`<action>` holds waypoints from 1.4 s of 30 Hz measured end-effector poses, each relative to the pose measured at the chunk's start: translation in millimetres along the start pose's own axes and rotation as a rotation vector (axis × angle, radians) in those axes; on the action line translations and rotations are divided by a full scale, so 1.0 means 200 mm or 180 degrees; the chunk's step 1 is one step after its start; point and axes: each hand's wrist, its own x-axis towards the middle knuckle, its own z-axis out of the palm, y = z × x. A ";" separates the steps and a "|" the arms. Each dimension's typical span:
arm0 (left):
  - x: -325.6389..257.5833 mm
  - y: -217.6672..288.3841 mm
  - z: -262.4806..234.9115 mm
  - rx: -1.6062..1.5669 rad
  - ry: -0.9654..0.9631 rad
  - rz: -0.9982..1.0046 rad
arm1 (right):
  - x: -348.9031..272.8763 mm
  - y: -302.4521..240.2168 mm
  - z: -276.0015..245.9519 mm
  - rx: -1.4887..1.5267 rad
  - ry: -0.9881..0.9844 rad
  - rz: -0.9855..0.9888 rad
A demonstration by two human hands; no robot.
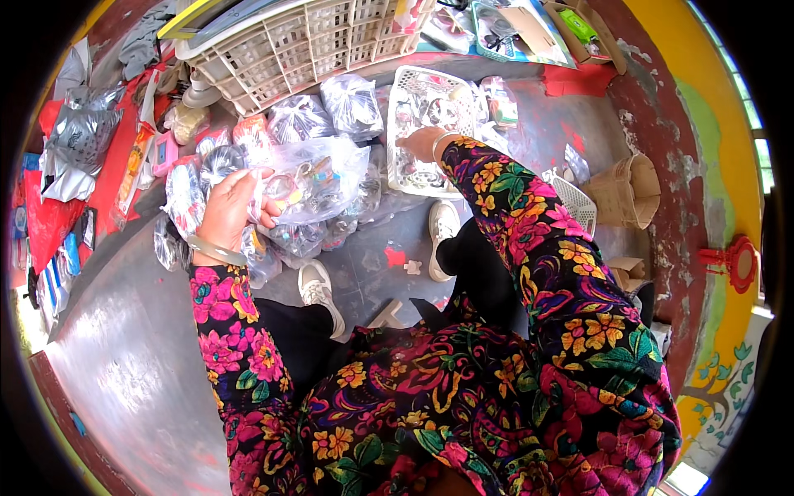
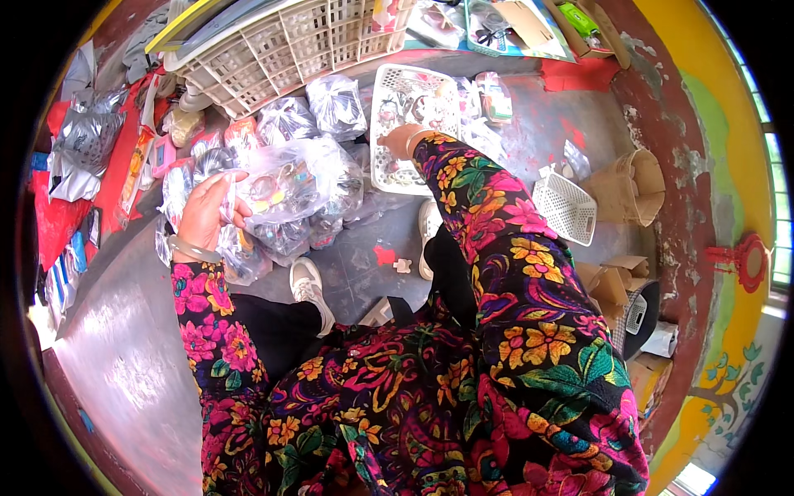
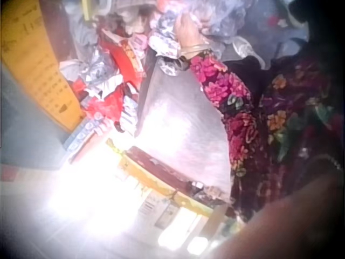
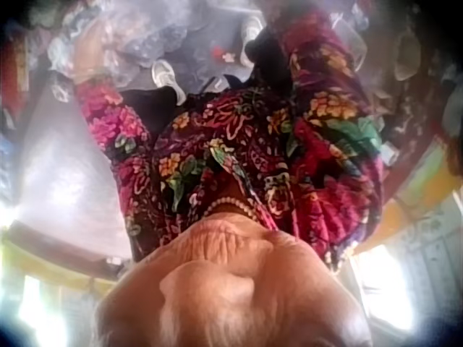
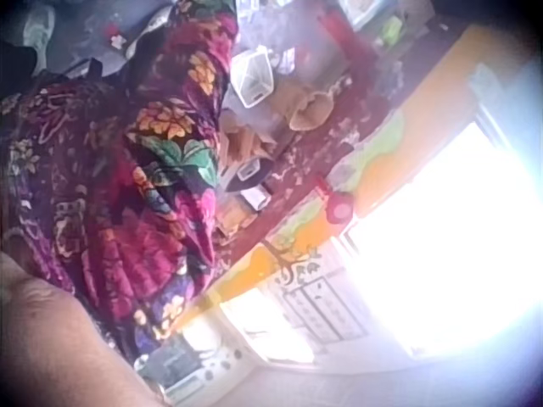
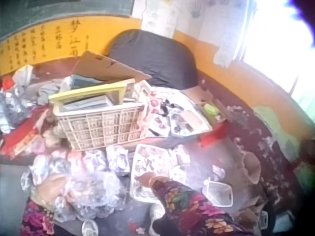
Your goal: The person sits on the floor and sorts small items from a large plastic bag into a white plastic basket. They handle various small objects, including hair accessories and packaged goods, picking them up one by one and placing them into the basket.
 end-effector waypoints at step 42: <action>-0.05 0.04 -0.03 -0.0134 -0.0033 0.0020 | -0.06 -0.87 -0.58 0.0811 0.1589 -0.1530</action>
